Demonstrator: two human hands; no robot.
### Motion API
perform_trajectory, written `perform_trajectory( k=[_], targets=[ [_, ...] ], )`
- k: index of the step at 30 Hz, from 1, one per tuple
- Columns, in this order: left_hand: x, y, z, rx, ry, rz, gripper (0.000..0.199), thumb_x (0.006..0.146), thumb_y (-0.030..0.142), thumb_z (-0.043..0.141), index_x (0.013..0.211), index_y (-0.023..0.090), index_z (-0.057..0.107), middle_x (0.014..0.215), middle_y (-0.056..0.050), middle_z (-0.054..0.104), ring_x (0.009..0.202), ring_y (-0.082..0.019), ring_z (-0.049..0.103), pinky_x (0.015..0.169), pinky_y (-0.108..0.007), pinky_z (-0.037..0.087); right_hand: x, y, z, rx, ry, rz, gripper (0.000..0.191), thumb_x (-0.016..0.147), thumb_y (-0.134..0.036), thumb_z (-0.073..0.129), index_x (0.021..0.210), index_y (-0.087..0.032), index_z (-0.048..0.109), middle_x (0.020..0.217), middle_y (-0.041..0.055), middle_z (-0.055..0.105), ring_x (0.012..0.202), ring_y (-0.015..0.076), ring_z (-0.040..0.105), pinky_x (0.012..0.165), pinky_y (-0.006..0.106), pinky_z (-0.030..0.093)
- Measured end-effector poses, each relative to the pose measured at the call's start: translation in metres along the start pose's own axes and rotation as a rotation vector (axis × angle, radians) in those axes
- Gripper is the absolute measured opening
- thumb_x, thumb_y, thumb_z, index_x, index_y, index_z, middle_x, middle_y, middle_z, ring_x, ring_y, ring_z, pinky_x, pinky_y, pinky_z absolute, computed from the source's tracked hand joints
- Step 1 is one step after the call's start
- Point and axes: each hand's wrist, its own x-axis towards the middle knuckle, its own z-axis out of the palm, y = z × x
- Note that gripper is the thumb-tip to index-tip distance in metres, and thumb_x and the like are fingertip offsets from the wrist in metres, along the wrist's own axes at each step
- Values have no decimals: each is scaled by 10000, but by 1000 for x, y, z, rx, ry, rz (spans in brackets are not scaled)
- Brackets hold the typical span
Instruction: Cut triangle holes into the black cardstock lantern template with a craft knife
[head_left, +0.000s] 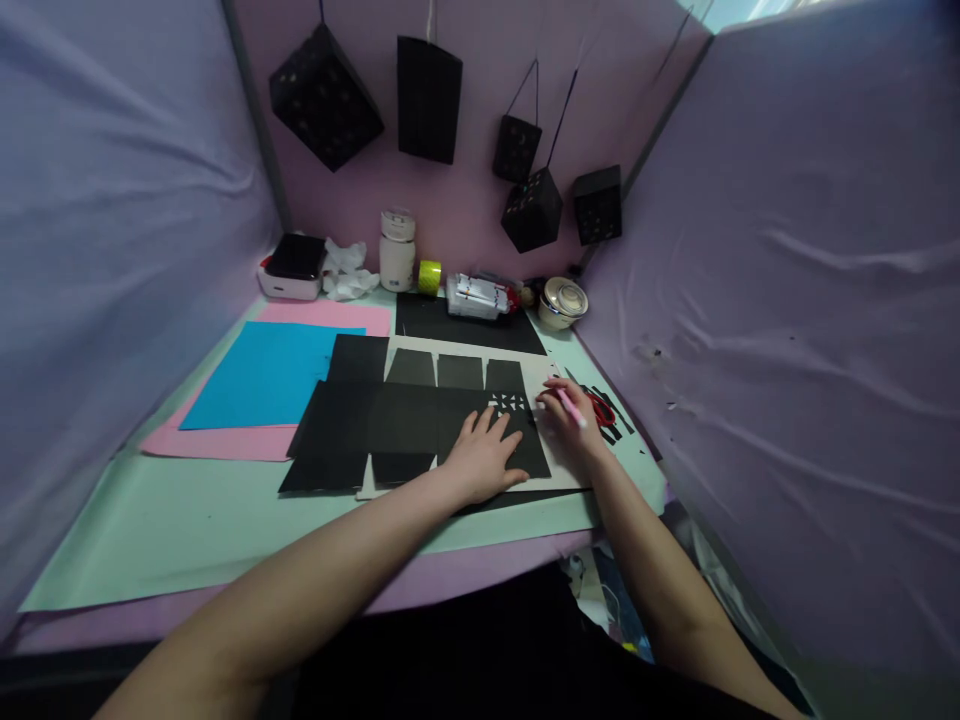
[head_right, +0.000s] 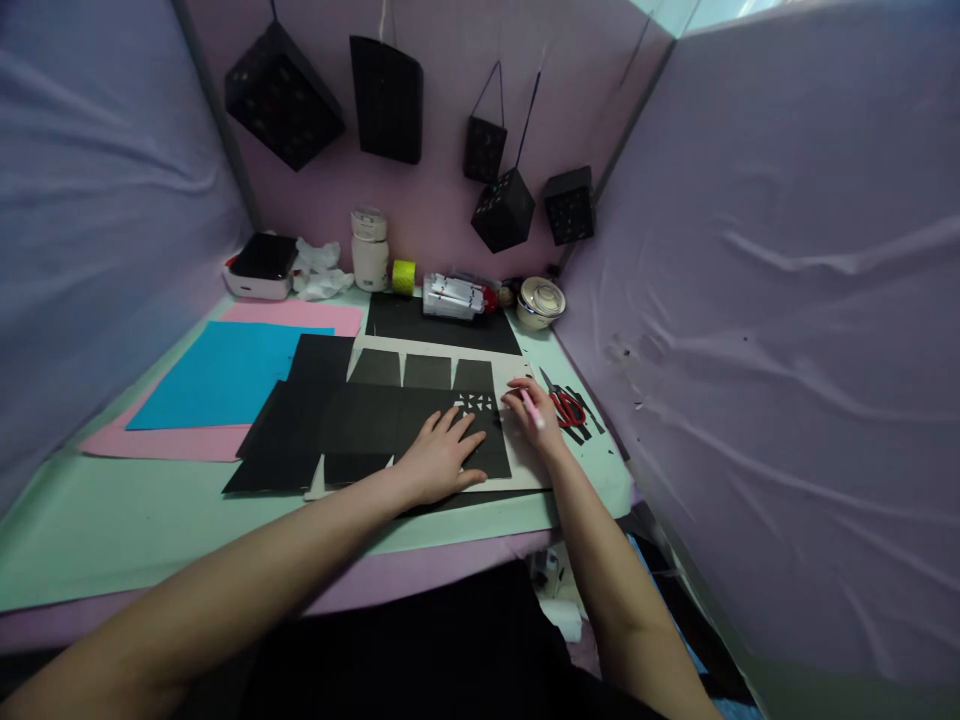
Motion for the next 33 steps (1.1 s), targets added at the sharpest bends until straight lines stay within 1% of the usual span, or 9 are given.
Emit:
perform_trajectory(
  k=[1,3,6,9,12,16,23,28,33],
  targets=[
    [0,1,1,18,18,16,639,869,622,543,1363,217,539,1496,-139,424,1417,-391,272,1135,-560,200,-1,-3,3,-29,-59,-38,226,832,-322,594,1029,-212,577,898,31,670,807,182,608,787,325,461],
    [-1,2,2,49,47,54,572,883,585,550,1314,209,571,1448,-122,483,1384,-367,333,1128,-540,225,1,-5,9,-157,-173,-129,180,832,-281,591,1000,-219,590,952,38,670,879,198,608,819,335,455],
    [-1,4,2,69,67,102,525,898,542,556,1274,177,588,1396,-119,529,1341,-346,391,1115,-509,263,8,-2,12,-438,-301,-261,148,869,-227,538,991,-220,621,933,50,665,867,203,589,800,331,439],
    [-1,4,2,67,74,112,520,897,537,565,1249,156,601,1365,-126,548,1327,-351,406,1104,-503,284,15,2,12,-646,-358,-384,161,885,-190,528,1001,-203,639,891,70,668,829,204,580,783,321,419],
    [-1,4,2,56,74,112,515,893,534,574,1245,159,602,1353,-125,554,1326,-354,409,1101,-506,289,19,5,12,-761,-385,-468,155,896,-178,527,999,-190,643,855,71,671,796,201,575,768,312,404],
    [-1,4,2,38,72,105,531,889,531,584,1270,162,584,1369,-127,542,1334,-353,398,1099,-510,292,21,3,12,-864,-422,-535,142,913,-183,521,982,-175,645,826,72,668,773,203,567,748,309,383],
    [-2,5,1,30,67,100,525,892,531,578,1262,158,592,1370,-128,540,1338,-350,389,1099,-509,292,24,-7,12,-950,-490,-671,132,934,-164,505,982,-162,628,852,87,660,787,200,548,753,314,356],
    [-3,5,1,37,74,103,530,892,543,571,1262,165,593,1370,-125,537,1333,-348,387,1104,-508,287,31,-16,15,-1004,-586,-732,138,955,-180,492,1029,-157,606,850,82,647,796,202,522,714,314,343],
    [-2,5,-1,26,55,96,518,892,535,574,1252,164,601,1358,-129,544,1321,-348,396,1100,-514,293,35,-20,20,-1044,-669,-780,162,976,-207,461,1067,-146,581,862,84,640,817,209,506,723,313,354]
  ],
)
